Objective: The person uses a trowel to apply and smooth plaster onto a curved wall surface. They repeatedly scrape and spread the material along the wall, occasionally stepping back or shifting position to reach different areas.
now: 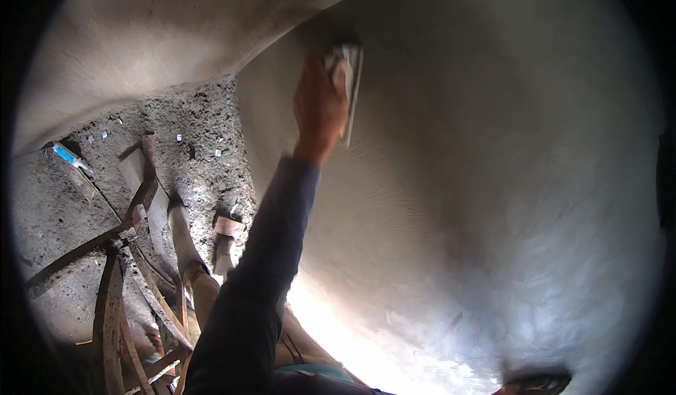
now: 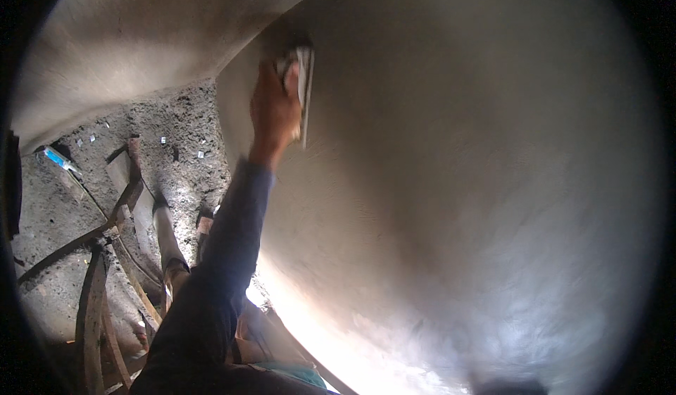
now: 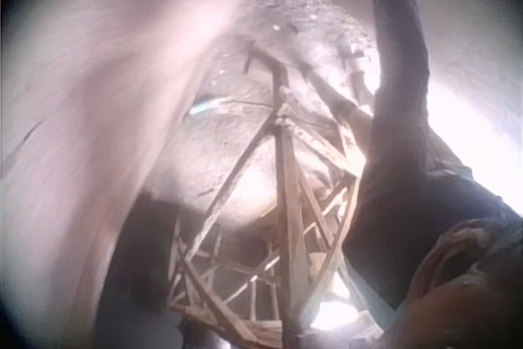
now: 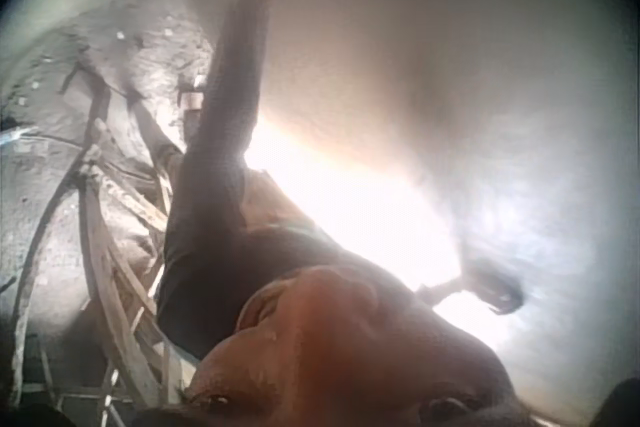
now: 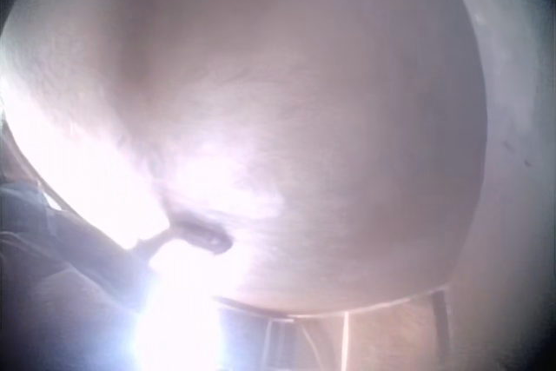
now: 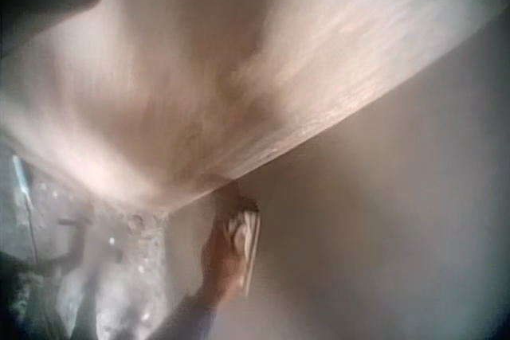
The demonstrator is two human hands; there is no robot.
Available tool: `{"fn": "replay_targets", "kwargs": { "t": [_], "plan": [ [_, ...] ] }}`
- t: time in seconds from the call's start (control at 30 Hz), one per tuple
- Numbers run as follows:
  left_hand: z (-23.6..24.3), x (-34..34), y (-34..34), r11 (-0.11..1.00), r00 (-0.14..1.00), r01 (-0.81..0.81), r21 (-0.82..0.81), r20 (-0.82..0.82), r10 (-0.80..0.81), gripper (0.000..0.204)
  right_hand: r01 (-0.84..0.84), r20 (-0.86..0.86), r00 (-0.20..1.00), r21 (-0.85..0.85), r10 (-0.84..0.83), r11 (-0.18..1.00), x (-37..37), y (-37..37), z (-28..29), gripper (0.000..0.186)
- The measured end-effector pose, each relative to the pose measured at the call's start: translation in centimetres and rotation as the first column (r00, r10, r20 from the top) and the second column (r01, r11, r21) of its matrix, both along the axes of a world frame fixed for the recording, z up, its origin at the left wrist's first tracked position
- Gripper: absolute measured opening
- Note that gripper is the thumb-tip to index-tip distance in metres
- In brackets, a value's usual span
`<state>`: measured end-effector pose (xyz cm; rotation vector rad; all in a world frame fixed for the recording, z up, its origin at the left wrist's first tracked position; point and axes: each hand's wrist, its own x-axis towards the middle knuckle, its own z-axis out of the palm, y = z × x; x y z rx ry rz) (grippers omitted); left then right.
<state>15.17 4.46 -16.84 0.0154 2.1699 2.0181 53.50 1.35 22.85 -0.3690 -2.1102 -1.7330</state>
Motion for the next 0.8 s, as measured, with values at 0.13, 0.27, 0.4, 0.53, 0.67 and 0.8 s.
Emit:
{"fn": "replay_targets", "kwargs": {
  "t": [0.13,0.27,0.4,0.53,0.67,0.8],
  "plan": [
    [6.1,12.8,-0.9,0.992,0.985,0.069,0.102,-0.167,-0.052,0.047,0.030,-0.001,1.000,0.046,-0.030,0.998,-0.3,-0.4,0.3,0.042],
    [9.5,4.8,-1.0,0.966,0.963,0.258,-0.011,-0.078,-0.258,0.051,0.040,0.003,0.999,0.080,-0.040,0.996,-0.5,-0.2,1.2,0.042],
    [1.4,-1.1,-0.7,0.999,0.999,-0.019,-0.044,-0.048,0.017,0.050,0.017,0.005,1.000,0.076,-0.017,0.997,-0.6,0.4,1.5,0.043],
    [3.6,9.7,-0.1,0.991,0.994,-0.028,-0.132,-0.112,0.013,0.062,0.043,-0.012,0.999,0.116,-0.042,0.992,-0.8,-0.2,1.2,0.043],
    [11.8,7.0,-0.9,0.985,0.942,0.143,0.096,-0.318,-0.105,0.047,0.033,-0.015,0.999,0.122,-0.032,0.992,-1.8,1.0,0.9,0.044],
    [8.7,-4.1,2.1,0.998,0.974,-0.014,0.054,-0.225,0.026,0.045,0.038,-0.033,0.999,0.181,-0.033,0.983,-1.3,0.6,1.4,0.044]
  ]
}}
